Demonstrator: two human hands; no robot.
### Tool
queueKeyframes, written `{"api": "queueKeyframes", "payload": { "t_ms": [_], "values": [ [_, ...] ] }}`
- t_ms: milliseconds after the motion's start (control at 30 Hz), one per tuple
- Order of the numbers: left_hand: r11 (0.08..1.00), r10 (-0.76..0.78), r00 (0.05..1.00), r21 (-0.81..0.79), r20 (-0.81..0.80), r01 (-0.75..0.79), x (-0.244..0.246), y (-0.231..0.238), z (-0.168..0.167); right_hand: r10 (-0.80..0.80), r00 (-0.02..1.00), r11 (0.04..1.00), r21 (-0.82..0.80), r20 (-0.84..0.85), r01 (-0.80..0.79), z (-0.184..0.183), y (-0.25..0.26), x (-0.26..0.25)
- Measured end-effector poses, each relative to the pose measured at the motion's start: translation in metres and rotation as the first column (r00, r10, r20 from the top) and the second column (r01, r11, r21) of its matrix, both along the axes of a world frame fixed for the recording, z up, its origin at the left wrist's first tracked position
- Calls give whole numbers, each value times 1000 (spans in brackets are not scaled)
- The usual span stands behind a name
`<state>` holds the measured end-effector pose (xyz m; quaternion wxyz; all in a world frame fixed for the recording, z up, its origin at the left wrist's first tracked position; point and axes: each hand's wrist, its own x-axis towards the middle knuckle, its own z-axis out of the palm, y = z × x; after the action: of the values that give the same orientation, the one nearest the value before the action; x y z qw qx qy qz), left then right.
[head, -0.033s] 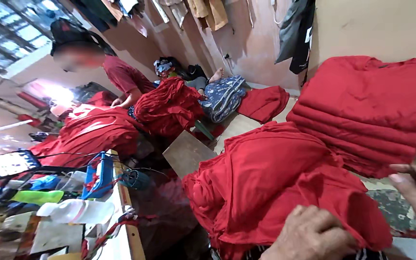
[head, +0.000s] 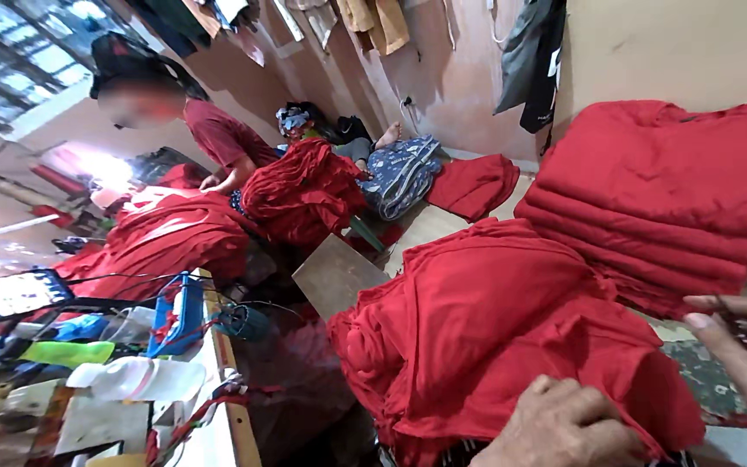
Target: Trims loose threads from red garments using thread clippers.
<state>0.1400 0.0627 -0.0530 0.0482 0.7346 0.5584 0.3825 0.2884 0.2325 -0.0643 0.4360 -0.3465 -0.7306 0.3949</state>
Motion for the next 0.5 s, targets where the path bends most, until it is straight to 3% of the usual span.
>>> {"api": "queueKeyframes", "payload": {
  "t_ms": [133,233,367,433,500],
  "values": [
    [990,19,997,-138,-69,-29,3,-5,-10,94,994,995,7,48,-95,-6,-7,-16],
    [992,-9,1000,-123,8,10,-4,-10,-15,160,984,987,-10,79,-160,-13,-7,-18],
    [978,193,975,63,110,-201,-4,-12,-16,297,953,955,-25,54,-296,-14,-8,-21],
    [916,345,927,164,146,-366,-6,-9,-20,327,942,945,-4,71,-327,-15,-11,-26],
    [866,460,879,156,123,-475,-11,-7,-19,346,931,936,32,115,-352,-16,-14,-33]
  ]
}}
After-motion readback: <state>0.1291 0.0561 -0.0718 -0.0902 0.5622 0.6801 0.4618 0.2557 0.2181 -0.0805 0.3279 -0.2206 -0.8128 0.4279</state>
